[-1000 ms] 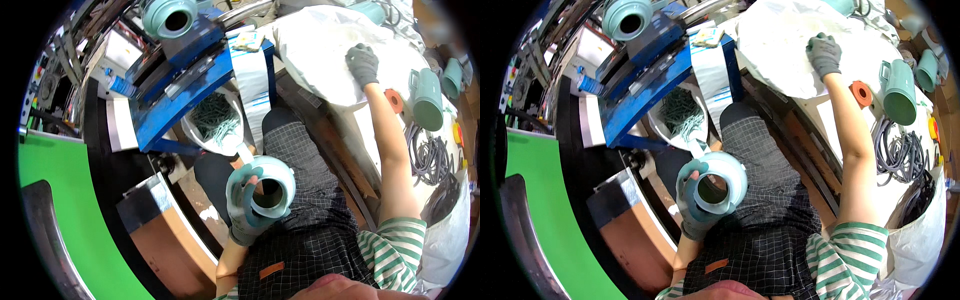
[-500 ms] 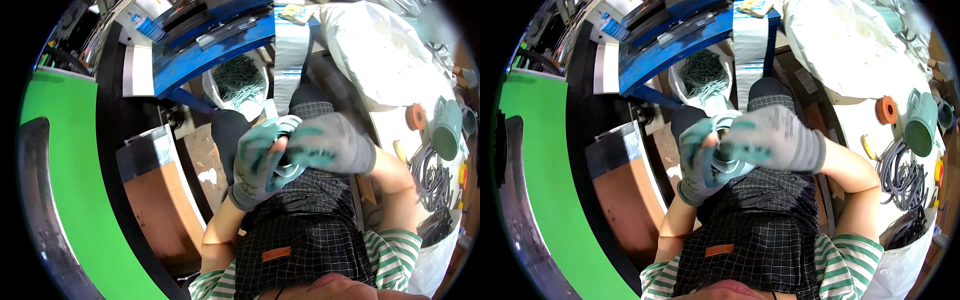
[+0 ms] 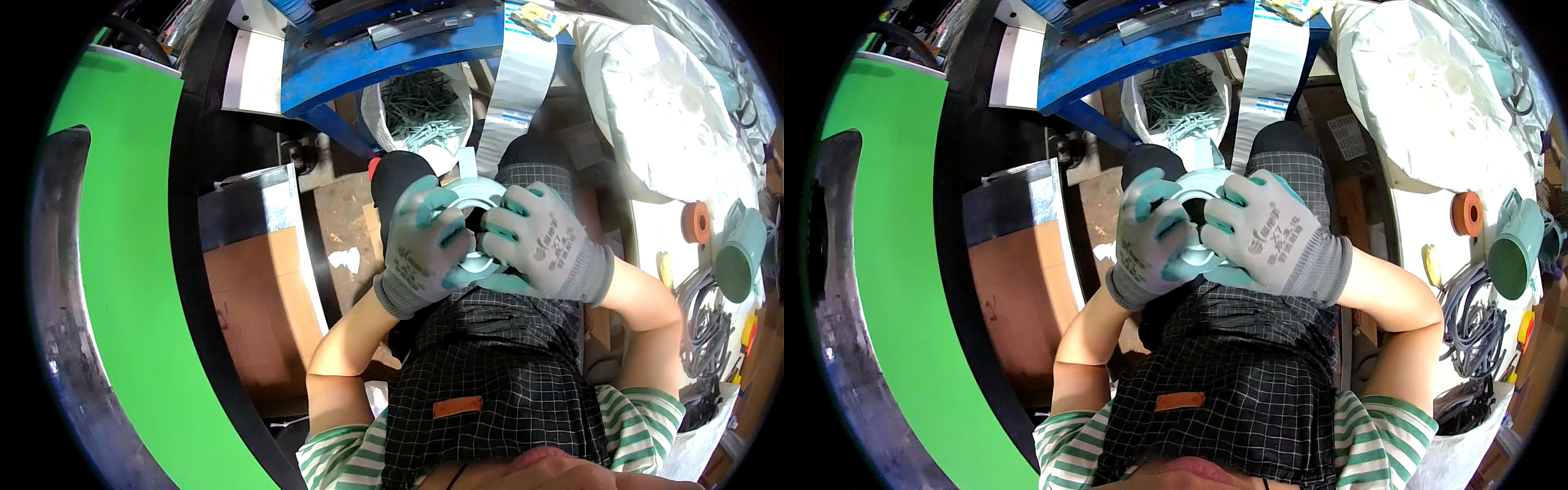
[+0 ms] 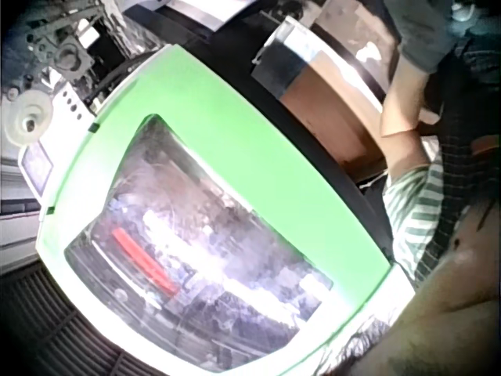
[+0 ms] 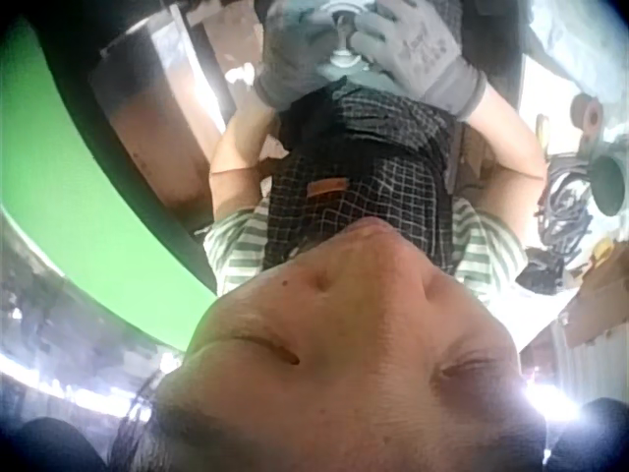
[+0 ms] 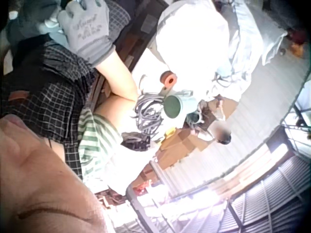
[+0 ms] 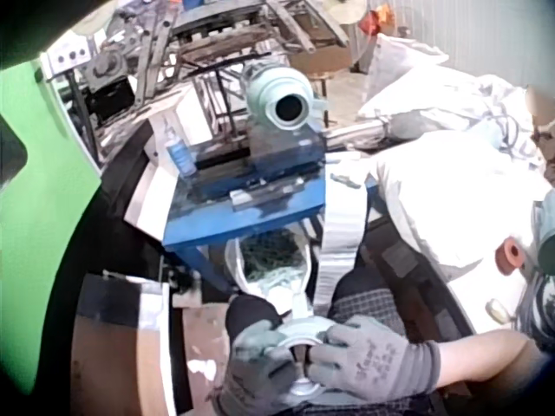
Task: The person assembles light blue kettles by inserting a grey handle into the body and attaching a white circular ring to the top. They then apply a label to the side of the kettle and place the finished unit onto a nearby surface. The process is repeated for multiple kettles in a continuous loop.
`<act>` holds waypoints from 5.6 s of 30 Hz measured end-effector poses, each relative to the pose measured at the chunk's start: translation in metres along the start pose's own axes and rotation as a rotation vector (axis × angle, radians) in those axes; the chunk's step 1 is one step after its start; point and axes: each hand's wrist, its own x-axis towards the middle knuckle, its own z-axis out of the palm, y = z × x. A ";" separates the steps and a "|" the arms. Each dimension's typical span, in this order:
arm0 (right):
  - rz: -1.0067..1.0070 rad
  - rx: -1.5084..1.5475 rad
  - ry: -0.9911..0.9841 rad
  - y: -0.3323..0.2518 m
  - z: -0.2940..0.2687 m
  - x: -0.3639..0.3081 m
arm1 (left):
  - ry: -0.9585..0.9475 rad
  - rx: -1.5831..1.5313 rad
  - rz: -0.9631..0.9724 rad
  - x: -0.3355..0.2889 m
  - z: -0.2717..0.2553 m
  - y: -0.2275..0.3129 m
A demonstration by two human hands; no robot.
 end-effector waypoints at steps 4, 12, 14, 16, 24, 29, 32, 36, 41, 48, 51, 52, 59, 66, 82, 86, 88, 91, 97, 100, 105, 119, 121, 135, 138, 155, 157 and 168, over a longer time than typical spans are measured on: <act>-0.009 0.032 0.058 0.001 0.014 -0.001 | -0.023 0.258 -0.060 -0.010 -0.004 0.011; -0.026 -0.003 0.260 0.003 0.038 -0.007 | -0.099 0.286 -0.199 0.007 -0.011 0.028; -0.034 -0.026 0.244 0.004 0.034 -0.009 | -0.123 0.336 -0.137 0.020 -0.018 0.033; 0.005 -0.003 0.174 0.003 0.032 -0.013 | -0.224 0.306 -0.172 0.033 -0.028 0.038; -0.051 -0.025 0.262 0.002 0.035 -0.021 | -0.402 0.619 -0.043 0.075 -0.031 0.038; -0.048 0.016 0.289 0.000 0.050 -0.026 | -0.377 0.182 -0.095 0.067 -0.030 0.022; -0.056 0.045 0.245 0.005 0.044 -0.026 | -0.440 0.123 -0.166 0.067 -0.029 0.018; -0.055 0.245 0.333 0.012 0.037 -0.026 | -0.413 0.353 -0.165 0.059 -0.026 0.024; 0.294 0.775 0.686 0.061 0.045 -0.026 | -0.393 0.089 -0.158 0.065 -0.032 0.001; 1.167 1.426 0.680 0.304 0.198 -0.082 | -0.177 -0.605 -0.313 0.091 -0.014 -0.040; 1.086 1.367 0.490 0.282 0.194 -0.045 | -0.098 -0.561 -0.390 0.080 0.008 -0.071; 1.086 1.268 0.473 0.279 0.195 -0.045 | -0.093 -0.562 -0.348 0.082 0.016 -0.080; 0.836 1.517 0.716 0.231 0.154 -0.072 | -0.125 0.025 0.081 0.166 0.077 -0.080; 0.893 1.322 0.769 0.218 0.117 -0.059 | -0.159 0.225 0.144 0.212 0.147 -0.101; 0.932 1.501 0.628 0.056 0.073 -0.155 | 0.503 -1.033 -1.104 -0.001 0.089 -0.056; 0.988 1.838 0.085 -0.005 0.043 -0.179 | 0.392 -1.018 -0.942 0.013 0.087 0.027; 1.052 1.922 0.134 -0.033 0.039 -0.187 | 0.273 -1.158 -0.707 0.013 0.082 0.062; 1.280 1.914 0.252 -0.065 0.056 -0.196 | -0.013 -0.997 -0.112 0.028 0.054 0.081; 1.003 1.184 0.328 -0.072 0.068 -0.180 | 0.550 -1.407 -0.858 -0.008 0.024 0.016; 0.954 0.968 0.280 -0.076 0.075 -0.181 | 0.579 -1.452 -0.903 -0.025 0.021 -0.004; 0.936 0.792 0.234 -0.085 0.068 -0.174 | 0.506 -1.364 -0.961 -0.034 0.012 -0.002; 0.985 1.170 0.282 -0.064 0.068 -0.185 | 0.432 -0.315 -0.661 -0.108 0.031 -0.053; 1.055 1.637 0.205 -0.044 0.056 -0.191 | 0.620 -1.181 -0.730 -0.056 0.024 -0.036; 0.878 1.452 1.110 -0.040 -0.014 -0.222 | 0.295 0.271 -0.198 0.265 0.004 -0.105; 0.940 1.078 1.354 -0.012 -0.040 -0.188 | 0.030 0.449 -0.355 0.296 0.003 -0.122; 0.692 1.212 0.838 0.156 -0.100 0.113 | 0.160 -0.015 -0.049 -0.005 -0.015 0.038; 0.823 1.272 0.877 0.178 -0.095 0.177 | 0.104 -0.115 0.037 -0.014 -0.013 0.043; 0.362 1.521 0.965 0.262 -0.063 0.186 | 0.197 -0.161 0.062 -0.021 0.009 0.046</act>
